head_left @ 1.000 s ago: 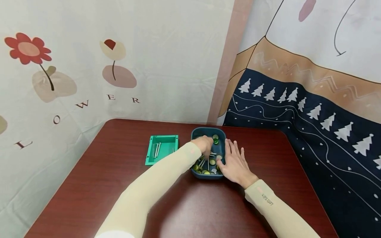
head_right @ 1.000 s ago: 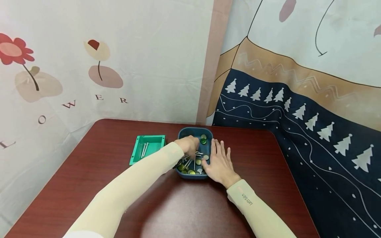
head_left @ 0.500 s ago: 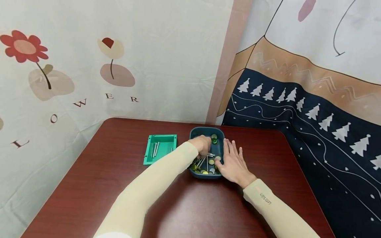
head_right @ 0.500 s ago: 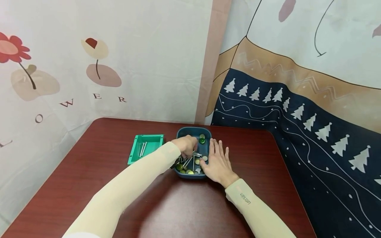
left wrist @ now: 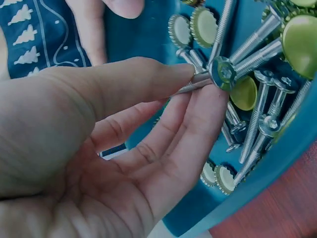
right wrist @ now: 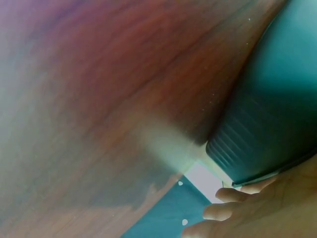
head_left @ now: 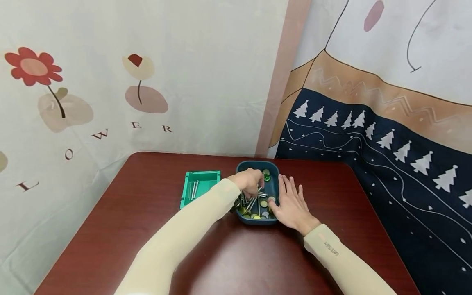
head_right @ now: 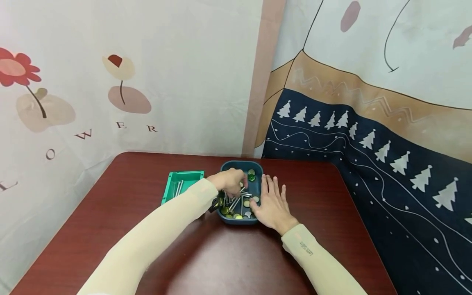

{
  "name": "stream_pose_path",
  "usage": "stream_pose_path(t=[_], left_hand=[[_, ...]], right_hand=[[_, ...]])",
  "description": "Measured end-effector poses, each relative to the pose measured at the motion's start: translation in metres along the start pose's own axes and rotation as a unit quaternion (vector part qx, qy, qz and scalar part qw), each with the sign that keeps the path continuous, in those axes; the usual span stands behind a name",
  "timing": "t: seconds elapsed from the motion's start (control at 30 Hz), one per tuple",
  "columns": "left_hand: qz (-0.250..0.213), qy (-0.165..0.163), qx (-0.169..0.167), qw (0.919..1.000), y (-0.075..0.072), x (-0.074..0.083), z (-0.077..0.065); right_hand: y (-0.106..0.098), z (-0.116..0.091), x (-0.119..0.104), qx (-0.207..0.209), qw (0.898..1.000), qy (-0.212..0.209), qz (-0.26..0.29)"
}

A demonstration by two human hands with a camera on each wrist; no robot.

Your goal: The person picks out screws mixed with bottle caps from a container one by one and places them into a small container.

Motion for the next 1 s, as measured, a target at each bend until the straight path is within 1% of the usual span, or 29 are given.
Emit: stream_pose_path(t=[0.1, 0.17, 0.3, 0.37, 0.53, 0.7, 1.0], left_hand=[[-0.031, 0.035, 0.004, 0.9989, -0.005, 0.009, -0.026], [-0.047, 0.058, 0.011, 0.9971, -0.007, 0.01, -0.037], [-0.075, 0.099, 0.022, 0.992, -0.01, 0.005, -0.047], [-0.088, 0.111, 0.024, 0.9896, -0.013, 0.002, -0.051], [-0.118, 0.114, 0.038, 0.9858, -0.02, -0.006, -0.059], [-0.145, 0.113, 0.05, 0.9817, -0.026, -0.011, -0.072], [-0.133, 0.096, 0.081, 0.9831, -0.035, -0.029, -0.091]], right_hand=[[0.001, -0.002, 0.001, -0.001, 1.0, 0.001, -0.006], [0.001, -0.003, 0.002, -0.003, 1.0, 0.002, -0.006], [0.003, -0.003, 0.002, -0.007, 1.0, 0.002, -0.003], [0.003, -0.003, 0.001, -0.004, 1.0, 0.001, -0.005], [-0.001, 0.0, 0.0, -0.004, 1.0, -0.002, -0.01], [-0.005, 0.0, 0.002, -0.013, 1.0, 0.005, -0.013], [-0.004, 0.0, -0.002, -0.01, 1.0, -0.001, -0.013]])
Point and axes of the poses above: each hand's wrist, its own z-axis towards the middle knuckle, its own y-axis out of the palm, x = y × z, the point moved 3 cm from there along z, towards the middle knuckle, and after that the axes turned 1 degree about -x, right-handed, at the moved point
